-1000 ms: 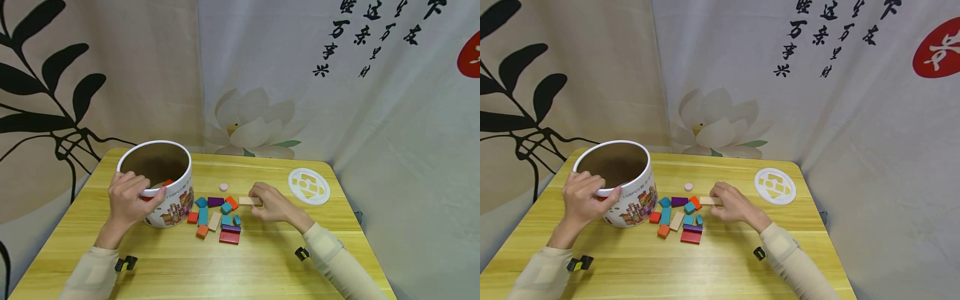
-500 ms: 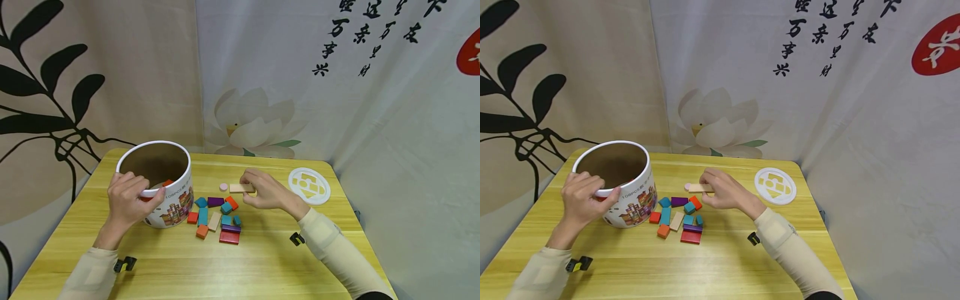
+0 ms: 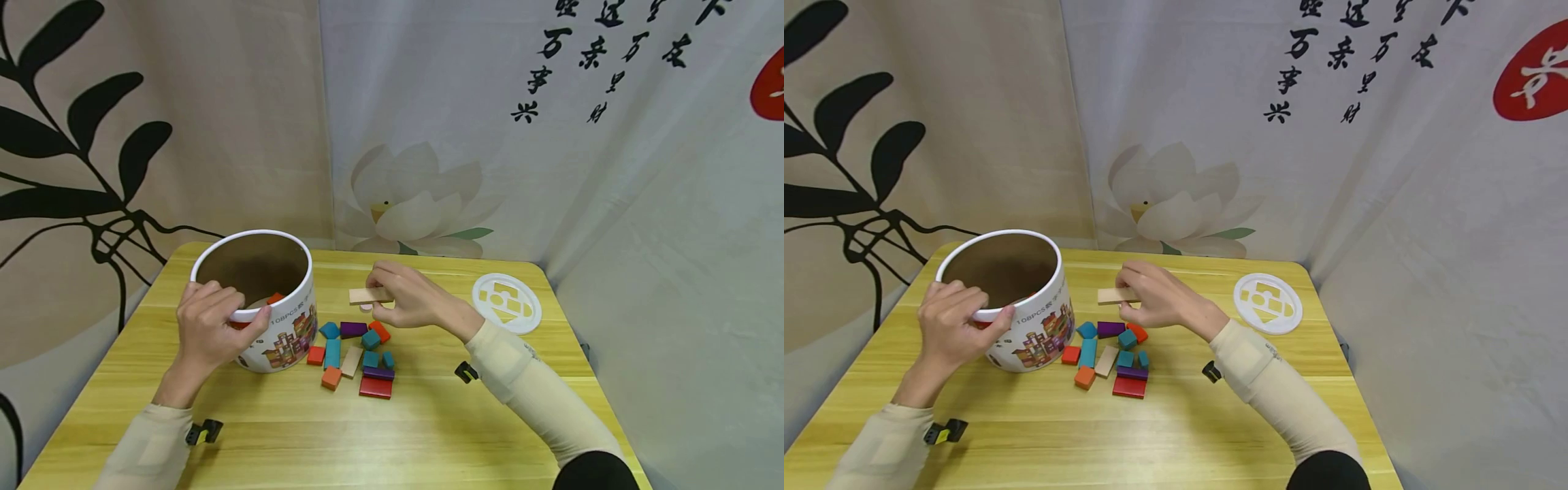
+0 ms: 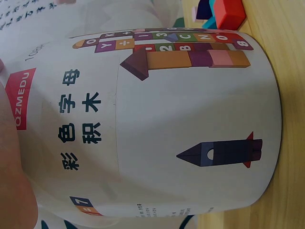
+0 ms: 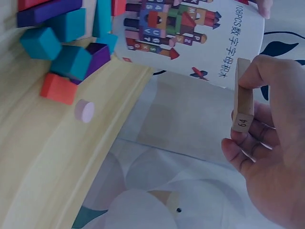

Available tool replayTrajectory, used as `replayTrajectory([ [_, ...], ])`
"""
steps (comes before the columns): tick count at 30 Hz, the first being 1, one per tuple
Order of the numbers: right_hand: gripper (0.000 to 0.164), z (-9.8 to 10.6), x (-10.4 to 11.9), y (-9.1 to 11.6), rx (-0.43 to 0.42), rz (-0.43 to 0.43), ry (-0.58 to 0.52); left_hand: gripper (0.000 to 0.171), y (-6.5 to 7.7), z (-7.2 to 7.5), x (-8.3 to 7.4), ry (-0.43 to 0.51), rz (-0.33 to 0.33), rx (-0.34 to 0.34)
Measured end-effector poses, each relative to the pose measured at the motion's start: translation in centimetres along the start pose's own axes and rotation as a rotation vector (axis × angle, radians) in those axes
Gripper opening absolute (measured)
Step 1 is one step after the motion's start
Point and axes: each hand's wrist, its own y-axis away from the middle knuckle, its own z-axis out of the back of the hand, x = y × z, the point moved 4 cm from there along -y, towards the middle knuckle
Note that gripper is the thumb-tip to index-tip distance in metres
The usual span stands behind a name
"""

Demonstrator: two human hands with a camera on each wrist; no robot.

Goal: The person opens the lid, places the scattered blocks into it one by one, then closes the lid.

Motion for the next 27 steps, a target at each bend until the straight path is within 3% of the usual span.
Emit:
replayTrajectory([
  [14,0.026,0.6,1.9,-5.1,-0.022,0.068,0.088,0.054,0.0,-0.1,-0.2,-0.009,-0.002,0.009],
  [27,0.024,1.6,3.2,-9.7,-0.041,0.097,0.075,0.056,0.2,-0.1,0.0,-0.007,-0.003,0.019],
])
